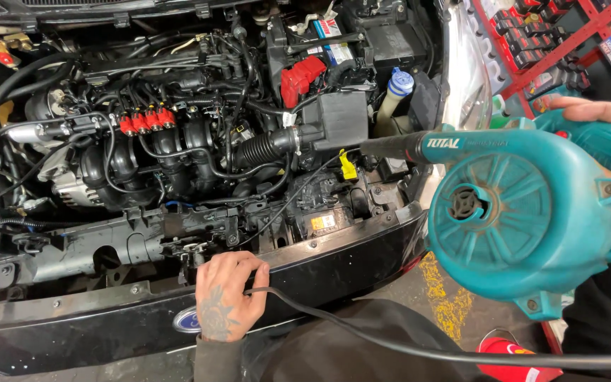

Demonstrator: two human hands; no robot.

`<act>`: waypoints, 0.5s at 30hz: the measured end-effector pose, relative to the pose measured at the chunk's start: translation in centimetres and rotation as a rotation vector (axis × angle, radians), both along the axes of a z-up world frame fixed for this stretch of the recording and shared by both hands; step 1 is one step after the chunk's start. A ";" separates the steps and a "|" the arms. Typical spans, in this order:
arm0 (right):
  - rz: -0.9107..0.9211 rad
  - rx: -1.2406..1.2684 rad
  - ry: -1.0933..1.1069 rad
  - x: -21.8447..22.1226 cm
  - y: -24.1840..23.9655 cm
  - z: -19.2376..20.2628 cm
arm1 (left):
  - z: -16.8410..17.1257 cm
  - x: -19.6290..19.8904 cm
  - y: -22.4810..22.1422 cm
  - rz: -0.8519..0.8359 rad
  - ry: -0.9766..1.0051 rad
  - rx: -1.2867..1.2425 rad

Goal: Cleaning a car's engine compartment using a portable electric air blower.

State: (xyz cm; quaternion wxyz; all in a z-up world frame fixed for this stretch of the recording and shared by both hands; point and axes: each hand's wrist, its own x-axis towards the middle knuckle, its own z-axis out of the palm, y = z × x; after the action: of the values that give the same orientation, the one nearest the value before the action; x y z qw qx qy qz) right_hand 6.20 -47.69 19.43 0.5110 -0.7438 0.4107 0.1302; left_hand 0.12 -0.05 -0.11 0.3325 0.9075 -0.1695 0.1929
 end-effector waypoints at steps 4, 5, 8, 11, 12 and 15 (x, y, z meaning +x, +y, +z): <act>0.561 -0.049 -0.563 -3.4 -6.3 -5.0 | 0.2 0.1 0.0 0.003 0.008 -0.001; 0.561 -0.087 -0.585 -3.5 -5.1 -4.6 | 0.0 0.1 0.0 0.002 0.011 0.002; 0.558 -0.182 -0.637 -3.9 -0.2 -2.8 | 0.1 0.0 0.0 0.001 0.021 0.003; 0.579 -0.281 -0.714 -4.3 4.1 -1.0 | 0.3 0.0 -0.1 0.004 0.026 -0.004; 0.604 -0.324 -0.758 -4.5 5.3 -0.5 | 0.3 0.1 -0.1 0.006 0.026 -0.010; 0.665 -0.278 -0.746 -4.1 5.0 -0.6 | 0.2 0.1 0.0 -0.001 0.023 0.001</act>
State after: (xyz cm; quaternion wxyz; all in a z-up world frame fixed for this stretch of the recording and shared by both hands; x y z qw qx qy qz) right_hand 2.14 -42.74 18.87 0.4500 -0.8908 -0.0447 -0.0444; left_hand 0.21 -0.09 0.13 0.3342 0.9096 -0.1662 0.1822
